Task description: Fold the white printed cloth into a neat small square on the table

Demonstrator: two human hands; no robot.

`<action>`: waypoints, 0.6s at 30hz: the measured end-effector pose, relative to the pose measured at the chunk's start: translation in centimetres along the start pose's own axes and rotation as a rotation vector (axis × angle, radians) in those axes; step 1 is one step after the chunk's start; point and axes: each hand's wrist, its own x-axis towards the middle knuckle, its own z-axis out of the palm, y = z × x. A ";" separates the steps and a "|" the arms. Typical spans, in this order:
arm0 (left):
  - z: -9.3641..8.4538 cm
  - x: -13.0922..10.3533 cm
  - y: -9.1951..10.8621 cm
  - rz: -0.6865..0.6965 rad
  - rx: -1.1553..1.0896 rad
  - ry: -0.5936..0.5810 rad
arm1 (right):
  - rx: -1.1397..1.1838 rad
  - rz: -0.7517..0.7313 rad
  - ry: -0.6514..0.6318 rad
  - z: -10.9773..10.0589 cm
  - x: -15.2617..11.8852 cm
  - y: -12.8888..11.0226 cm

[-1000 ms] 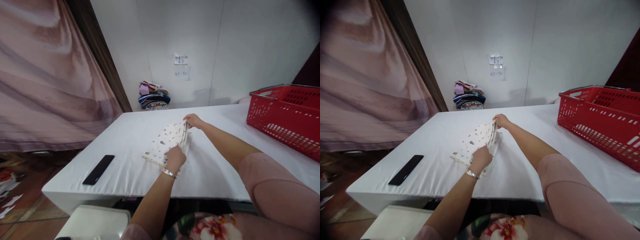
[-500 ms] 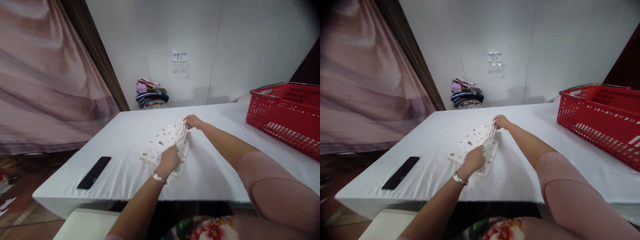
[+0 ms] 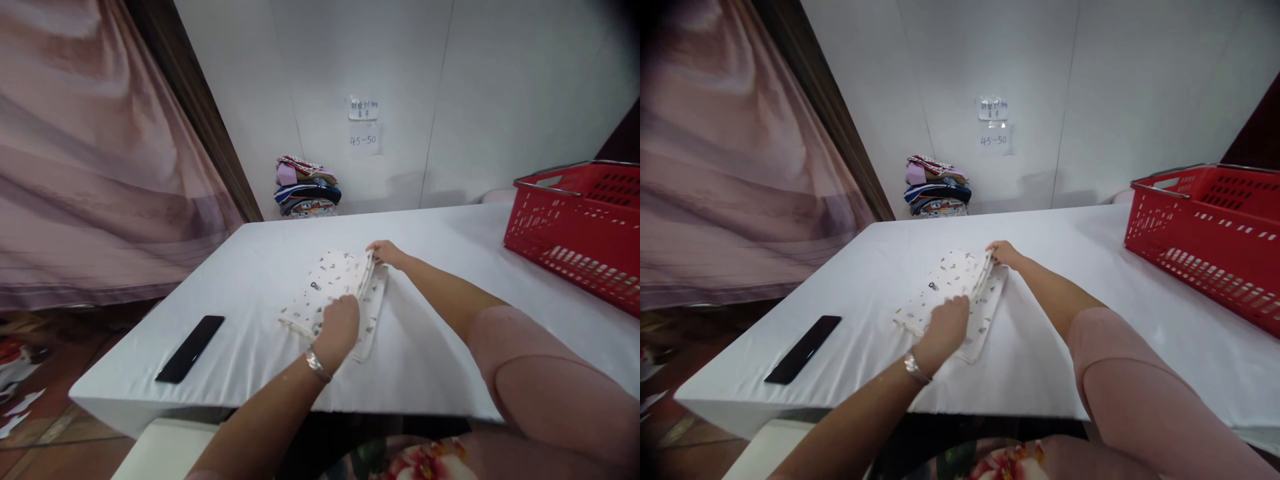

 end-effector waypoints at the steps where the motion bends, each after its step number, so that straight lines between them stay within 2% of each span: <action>1: 1.3 -0.1 1.0 0.027 -0.004 -0.002 | -0.039 0.020 -0.005 -0.2 -0.2 1.3; 3: 3.1 -0.1 2.4 0.039 0.004 0.033 | -0.110 0.029 0.002 -0.6 -0.5 3.2; 5: 3.4 0.0 3.0 0.041 0.001 0.042 | -0.170 0.006 0.022 -0.9 -0.4 4.1; 11: 1.8 0.0 2.7 0.074 -0.023 0.007 | -0.294 -0.089 0.070 -1.2 0.7 4.0; 18: 1.7 -0.4 3.0 0.081 -0.104 0.013 | -0.335 -0.117 0.106 -1.6 0.0 5.7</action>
